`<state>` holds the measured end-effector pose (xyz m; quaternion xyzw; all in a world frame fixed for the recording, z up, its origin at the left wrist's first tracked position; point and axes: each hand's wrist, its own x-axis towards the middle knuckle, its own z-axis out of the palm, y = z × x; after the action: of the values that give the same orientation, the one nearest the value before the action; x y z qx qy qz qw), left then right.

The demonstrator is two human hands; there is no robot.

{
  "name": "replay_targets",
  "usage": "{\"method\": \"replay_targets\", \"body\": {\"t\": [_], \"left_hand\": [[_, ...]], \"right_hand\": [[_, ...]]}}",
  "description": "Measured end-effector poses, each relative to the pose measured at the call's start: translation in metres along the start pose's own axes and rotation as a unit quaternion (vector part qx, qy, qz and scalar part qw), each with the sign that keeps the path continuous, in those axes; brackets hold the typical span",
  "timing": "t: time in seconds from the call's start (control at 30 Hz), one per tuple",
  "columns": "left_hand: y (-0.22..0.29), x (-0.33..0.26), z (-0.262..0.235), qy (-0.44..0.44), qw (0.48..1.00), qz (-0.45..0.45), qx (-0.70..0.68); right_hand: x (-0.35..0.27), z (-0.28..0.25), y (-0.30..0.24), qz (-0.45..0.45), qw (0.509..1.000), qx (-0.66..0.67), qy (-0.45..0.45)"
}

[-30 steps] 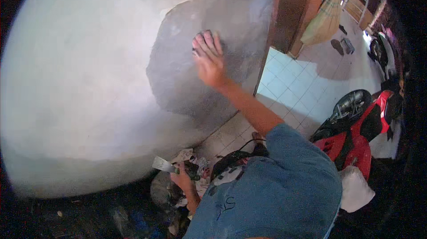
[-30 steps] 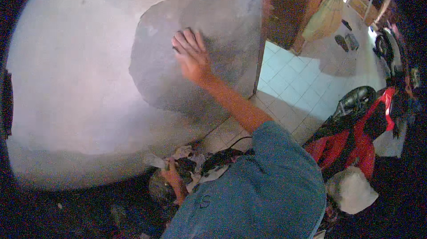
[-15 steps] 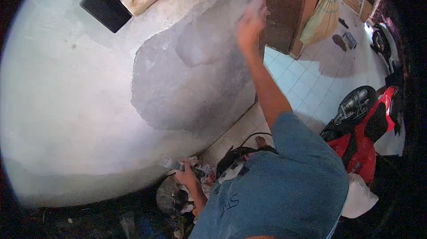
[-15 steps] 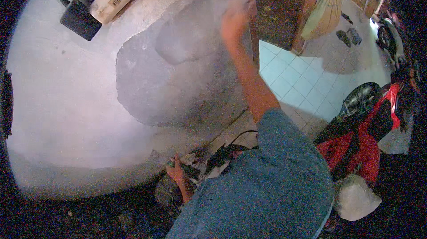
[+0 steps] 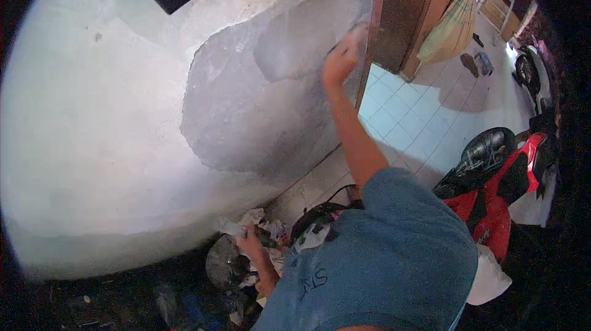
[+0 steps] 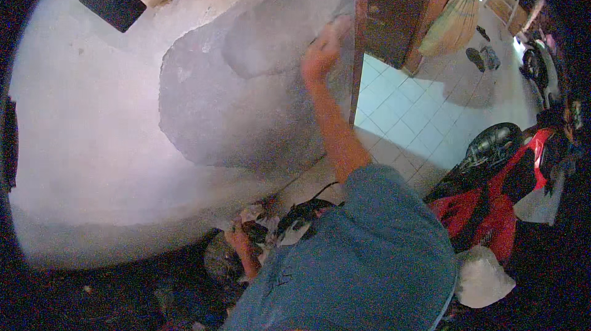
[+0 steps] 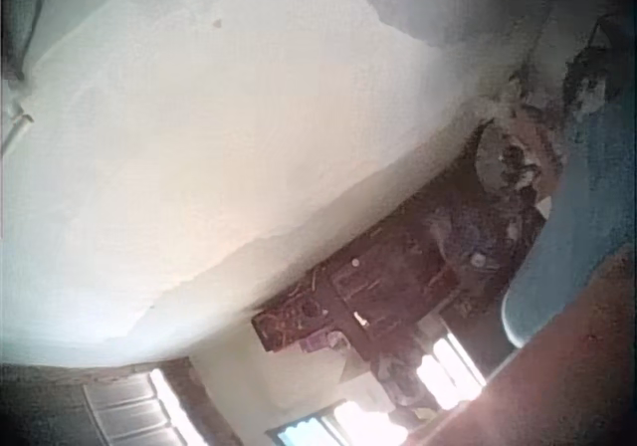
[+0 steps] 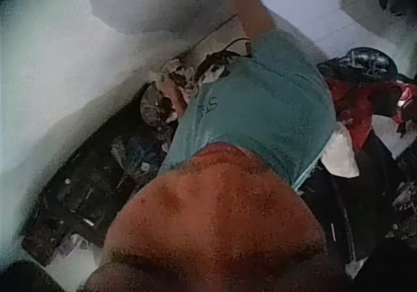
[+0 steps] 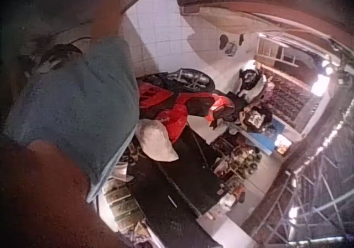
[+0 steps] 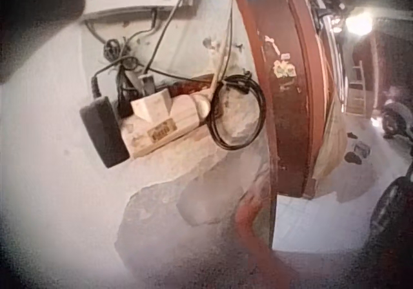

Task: Using a putty knife to scrape and patch a wall.

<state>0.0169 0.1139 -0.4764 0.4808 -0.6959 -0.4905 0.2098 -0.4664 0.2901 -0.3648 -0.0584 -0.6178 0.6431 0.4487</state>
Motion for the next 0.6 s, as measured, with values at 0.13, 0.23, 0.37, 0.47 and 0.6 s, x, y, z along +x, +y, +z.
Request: {"method": "replay_targets", "body": {"t": [0.13,0.23,0.37,0.47,0.6], "left_hand": [[0.009,-0.014,-0.018,0.029,0.994,-0.098,-0.038],[-0.014,0.004,-0.023,0.084,0.986,-0.117,0.084],[-0.046,0.019,-0.032,0.051,0.998,-0.007,0.026],[-0.038,0.017,-0.051,0.028,0.999,-0.022,-0.019],[-0.021,0.018,-0.065,0.069,0.997,-0.043,0.016]], "right_hand": [[-0.085,-0.016,-0.044,-0.202,0.971,-0.024,-0.123],[-0.034,-0.022,0.0,-0.114,0.982,-0.115,-0.094],[-0.108,0.0,-0.067,-0.071,0.996,0.044,-0.033],[-0.209,-0.019,-0.13,-0.275,0.912,0.179,-0.246],[-0.132,-0.002,-0.113,-0.293,0.895,0.253,-0.222]]}}
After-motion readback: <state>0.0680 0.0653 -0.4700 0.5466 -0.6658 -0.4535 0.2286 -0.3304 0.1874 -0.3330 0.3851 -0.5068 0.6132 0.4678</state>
